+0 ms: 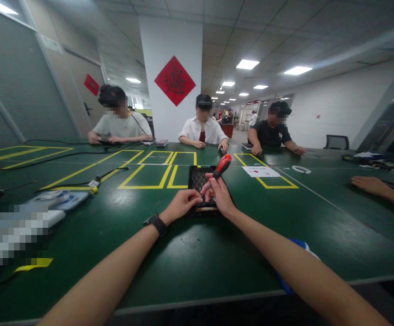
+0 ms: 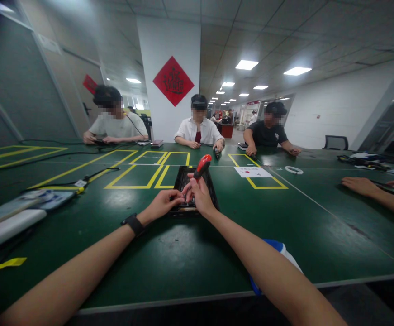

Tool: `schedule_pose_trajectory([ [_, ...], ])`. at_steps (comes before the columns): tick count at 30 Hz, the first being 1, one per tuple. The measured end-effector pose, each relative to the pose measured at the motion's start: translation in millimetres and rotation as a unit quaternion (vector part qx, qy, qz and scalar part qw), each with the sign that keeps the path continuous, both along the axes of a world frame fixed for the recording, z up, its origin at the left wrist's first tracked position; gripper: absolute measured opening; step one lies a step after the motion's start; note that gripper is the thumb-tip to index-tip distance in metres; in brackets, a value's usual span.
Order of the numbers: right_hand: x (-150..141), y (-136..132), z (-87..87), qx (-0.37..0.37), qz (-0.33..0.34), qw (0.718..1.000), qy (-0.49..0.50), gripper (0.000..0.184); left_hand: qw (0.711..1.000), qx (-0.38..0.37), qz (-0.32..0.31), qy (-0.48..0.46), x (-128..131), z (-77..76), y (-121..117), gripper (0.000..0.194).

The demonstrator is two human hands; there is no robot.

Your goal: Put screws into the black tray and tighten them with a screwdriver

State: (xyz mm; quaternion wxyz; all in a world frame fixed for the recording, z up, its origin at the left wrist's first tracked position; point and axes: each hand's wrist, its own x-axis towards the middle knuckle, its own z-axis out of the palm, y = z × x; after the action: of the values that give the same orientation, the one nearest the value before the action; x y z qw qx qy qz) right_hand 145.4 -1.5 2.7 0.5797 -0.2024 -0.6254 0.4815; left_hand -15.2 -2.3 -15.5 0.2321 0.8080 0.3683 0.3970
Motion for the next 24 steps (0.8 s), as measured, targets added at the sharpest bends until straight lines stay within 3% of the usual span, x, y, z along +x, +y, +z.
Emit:
schedule_pose_trajectory([
  [24, -0.4, 1.7, -2.2, 0.01, 0.004, 1.0, -0.013, 0.031, 0.999, 0.005, 0.02, -0.027, 2.4, -1.3, -1.1, 0.026],
])
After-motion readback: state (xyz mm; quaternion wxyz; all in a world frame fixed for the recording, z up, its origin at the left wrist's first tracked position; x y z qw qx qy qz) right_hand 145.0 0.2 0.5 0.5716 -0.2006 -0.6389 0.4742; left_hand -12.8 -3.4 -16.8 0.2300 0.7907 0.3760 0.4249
